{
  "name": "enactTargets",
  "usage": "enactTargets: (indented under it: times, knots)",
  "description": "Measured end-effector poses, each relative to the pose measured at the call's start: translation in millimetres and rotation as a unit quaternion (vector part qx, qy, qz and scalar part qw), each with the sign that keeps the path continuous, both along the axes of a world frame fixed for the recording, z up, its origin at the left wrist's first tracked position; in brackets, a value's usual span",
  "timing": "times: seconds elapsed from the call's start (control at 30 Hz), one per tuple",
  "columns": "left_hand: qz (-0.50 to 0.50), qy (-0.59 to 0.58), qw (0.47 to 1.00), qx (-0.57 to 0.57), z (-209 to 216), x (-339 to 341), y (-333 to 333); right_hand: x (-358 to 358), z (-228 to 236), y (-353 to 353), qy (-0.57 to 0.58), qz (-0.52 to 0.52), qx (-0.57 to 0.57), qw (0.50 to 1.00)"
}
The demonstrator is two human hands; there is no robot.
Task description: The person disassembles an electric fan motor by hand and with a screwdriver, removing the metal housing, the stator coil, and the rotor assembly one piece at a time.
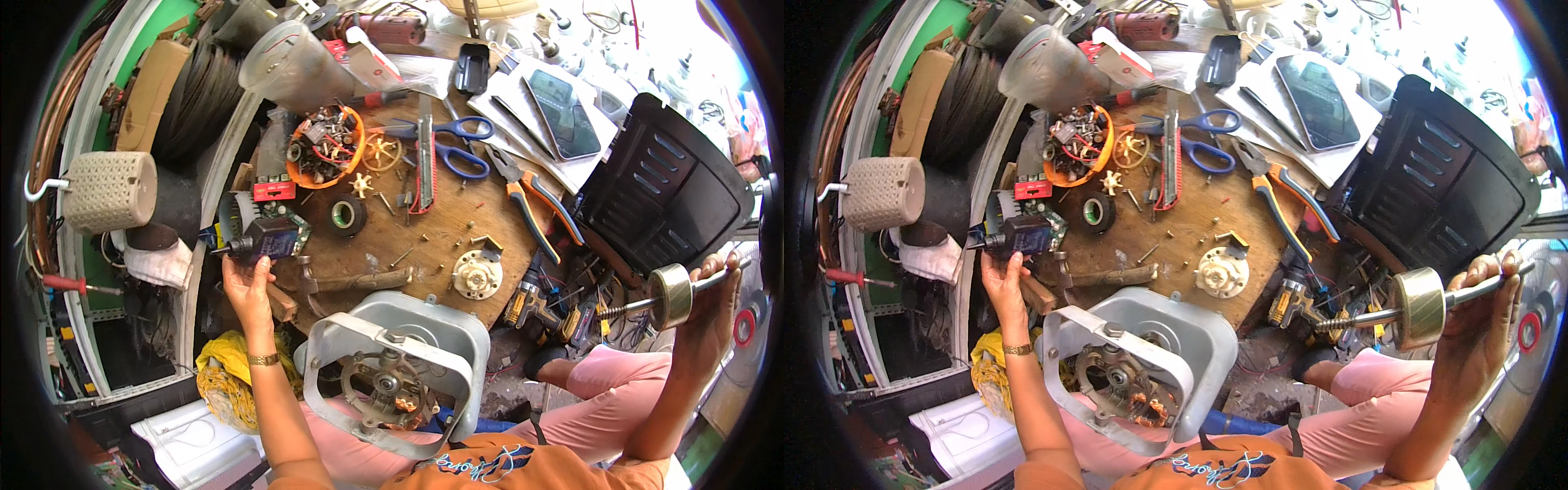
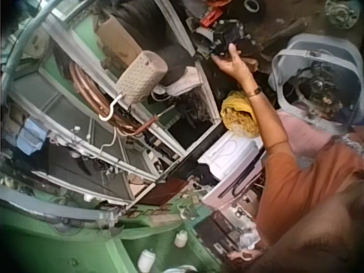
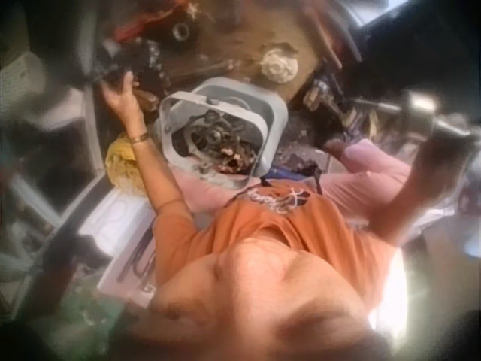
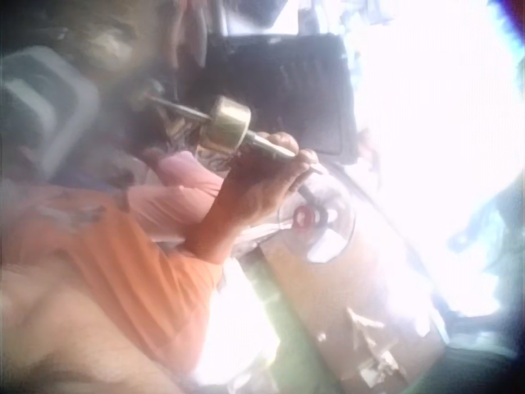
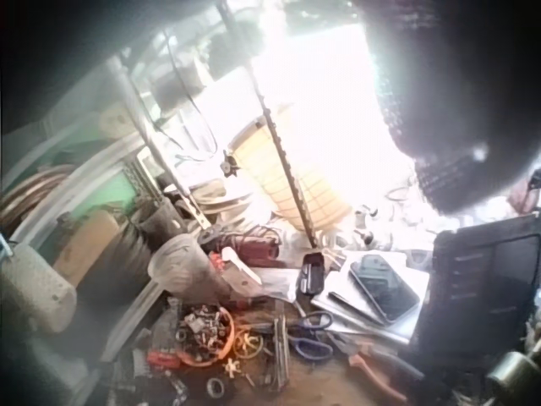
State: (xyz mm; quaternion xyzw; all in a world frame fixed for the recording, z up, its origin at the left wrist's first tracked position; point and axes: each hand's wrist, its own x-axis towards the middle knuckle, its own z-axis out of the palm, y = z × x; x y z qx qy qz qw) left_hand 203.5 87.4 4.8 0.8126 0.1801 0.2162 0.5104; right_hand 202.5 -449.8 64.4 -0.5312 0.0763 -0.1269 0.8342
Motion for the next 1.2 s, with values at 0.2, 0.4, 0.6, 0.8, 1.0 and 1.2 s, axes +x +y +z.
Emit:
enactTargets:
  times: [0.2,0.4,0.6,0.8,1.0,1.2]
  knots:
    - [-0.083,0.12,0.987,0.063,10.0,-5.3,-10.8,-0.8,0.7,1.2,-0.002,-0.005,0.018,1.0]
    - [-0.103,0.113,0.988,0.02,-21.5,12.5,-27.1,-3.0,1.9,-2.1,-0.005,0.019,0.035,0.999]
    - [-0.087,0.059,0.985,0.139,-35.2,26.5,-16.9,-3.5,7.3,4.5,-0.001,-0.01,0.029,1.0]
    - [-0.041,0.067,0.989,0.126,-44.7,28.6,-10.0,-4.0,10.0,10.1,-0.021,-0.003,0.03,0.999]
    - [-0.061,0.124,0.99,0.034,-16.1,21.4,-28.0,-5.6,20.1,22.2,0.006,-0.057,0.035,0.998]
    - [0.031,-0.086,0.989,0.115,48.2,1.5,-27.4,-23.2,47.2,28.0,-0.039,0.028,-0.02,0.999]
